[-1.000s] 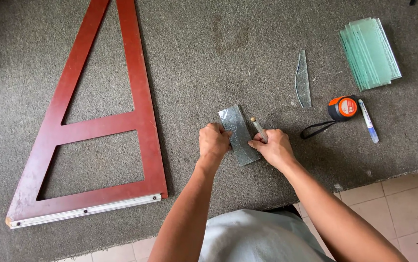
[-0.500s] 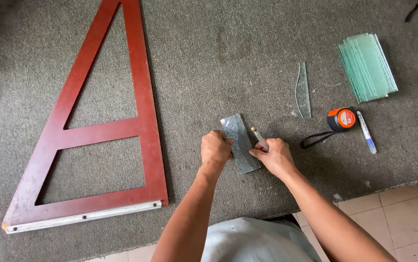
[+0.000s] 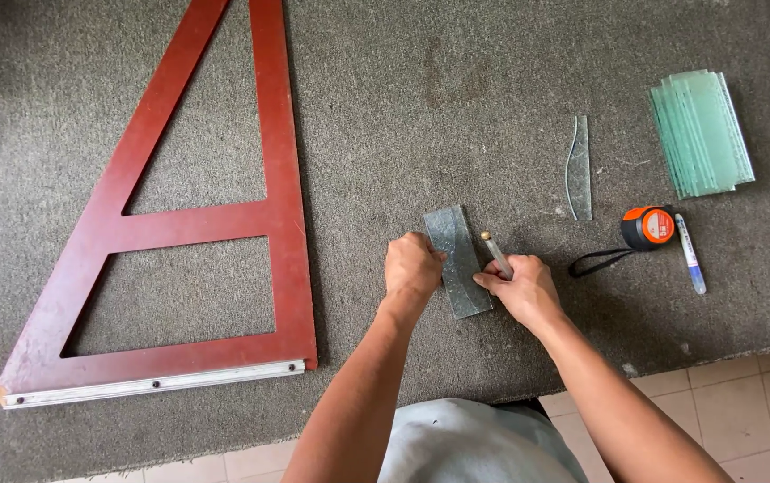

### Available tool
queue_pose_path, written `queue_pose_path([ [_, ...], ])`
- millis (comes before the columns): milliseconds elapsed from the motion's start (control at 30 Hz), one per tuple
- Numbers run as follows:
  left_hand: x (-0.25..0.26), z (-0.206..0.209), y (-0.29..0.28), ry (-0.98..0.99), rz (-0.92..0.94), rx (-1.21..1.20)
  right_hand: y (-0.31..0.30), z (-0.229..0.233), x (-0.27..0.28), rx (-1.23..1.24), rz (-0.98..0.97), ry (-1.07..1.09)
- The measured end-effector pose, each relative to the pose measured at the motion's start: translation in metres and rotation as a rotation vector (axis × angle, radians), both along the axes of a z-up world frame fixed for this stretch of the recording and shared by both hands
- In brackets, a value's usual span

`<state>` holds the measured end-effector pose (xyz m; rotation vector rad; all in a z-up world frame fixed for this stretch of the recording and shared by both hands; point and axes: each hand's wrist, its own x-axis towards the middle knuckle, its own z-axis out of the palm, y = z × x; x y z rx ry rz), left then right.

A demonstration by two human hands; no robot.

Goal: Manually score and break small pieces of glass using a glass cutter tool.

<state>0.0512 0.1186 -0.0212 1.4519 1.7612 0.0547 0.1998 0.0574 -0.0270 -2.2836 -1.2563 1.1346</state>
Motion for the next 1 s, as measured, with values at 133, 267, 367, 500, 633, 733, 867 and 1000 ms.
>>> queue_pose_path([
  [133, 0.002, -0.016, 0.007, 0.015, -0.05, 0.016, 0.0, 0.003, -0.002, 0.007, -0.02, -0.006],
  [267, 0.001, -0.013, 0.008, -0.032, -0.047, -0.013, -0.001, 0.006, -0.002, -0.005, -0.053, 0.009],
  [367, -0.002, -0.012, 0.008, -0.063, -0.057, -0.02, -0.002, 0.007, -0.002, 0.002, -0.056, 0.023],
  [500, -0.003, -0.014, 0.008, -0.092, -0.057, -0.028, -0.001, 0.006, -0.002, 0.013, -0.045, 0.016],
  [633, -0.006, -0.007, 0.007, -0.091, -0.046, -0.01, 0.0, 0.007, -0.004, 0.014, -0.041, 0.019],
  [733, -0.005, -0.001, 0.004, -0.116, -0.037, -0.005, 0.0, 0.019, -0.002, 0.005, -0.022, 0.011],
  [867, -0.019, 0.008, -0.002, -0.115, -0.102, 0.163, -0.006, 0.032, 0.001, -0.014, -0.146, 0.049],
  [1000, -0.047, -0.014, -0.007, 0.06, -0.423, 0.979, -0.027, 0.037, 0.009, 0.024, -0.299, 0.107],
])
